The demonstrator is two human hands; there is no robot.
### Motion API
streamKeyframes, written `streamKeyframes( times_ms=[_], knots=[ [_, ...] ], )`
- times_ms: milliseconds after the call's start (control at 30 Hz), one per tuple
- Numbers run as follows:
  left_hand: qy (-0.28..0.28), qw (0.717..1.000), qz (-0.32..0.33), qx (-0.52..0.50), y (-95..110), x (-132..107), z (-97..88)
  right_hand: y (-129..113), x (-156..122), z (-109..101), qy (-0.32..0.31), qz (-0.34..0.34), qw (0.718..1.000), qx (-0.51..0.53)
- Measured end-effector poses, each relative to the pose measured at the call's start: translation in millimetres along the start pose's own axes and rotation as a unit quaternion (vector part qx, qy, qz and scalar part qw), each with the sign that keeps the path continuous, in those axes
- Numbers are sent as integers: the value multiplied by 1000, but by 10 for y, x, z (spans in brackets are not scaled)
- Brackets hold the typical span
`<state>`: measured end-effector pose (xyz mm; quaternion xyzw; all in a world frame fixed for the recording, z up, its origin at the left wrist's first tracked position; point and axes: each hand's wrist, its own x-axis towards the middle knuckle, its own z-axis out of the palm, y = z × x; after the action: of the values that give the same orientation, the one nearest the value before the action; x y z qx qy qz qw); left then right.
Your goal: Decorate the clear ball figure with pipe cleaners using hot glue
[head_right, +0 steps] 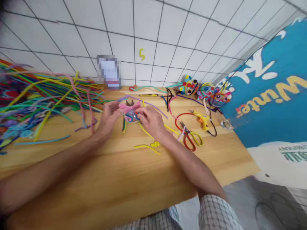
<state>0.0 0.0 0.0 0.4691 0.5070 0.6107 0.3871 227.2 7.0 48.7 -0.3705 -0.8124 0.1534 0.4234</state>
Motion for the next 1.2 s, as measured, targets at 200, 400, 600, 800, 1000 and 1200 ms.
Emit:
streamKeyframes(
  times_ms=[200, 400, 600, 800, 1000, 1200],
  knots=[
    [-51, 997, -7, -53, -55, 15, 216, 77, 74, 101, -16, 28, 999, 13],
    [-84, 995, -24, -43, -40, -14, 230, 105, 40, 145, -11, 24, 999, 28],
    [-105, 993, -38, -37, -36, -21, 232, 130, 25, 152, -15, 7, 1000, 27],
    [-110, 993, -34, -30, -35, -30, 235, 150, 7, 167, -12, -22, 999, 32],
    [-113, 993, -31, -18, -21, -38, 230, 125, 1, 165, -17, 3, 1000, 22],
    [-114, 993, -37, -19, -24, -20, 252, 112, -2, 182, -14, 23, 999, 24]
  ],
)
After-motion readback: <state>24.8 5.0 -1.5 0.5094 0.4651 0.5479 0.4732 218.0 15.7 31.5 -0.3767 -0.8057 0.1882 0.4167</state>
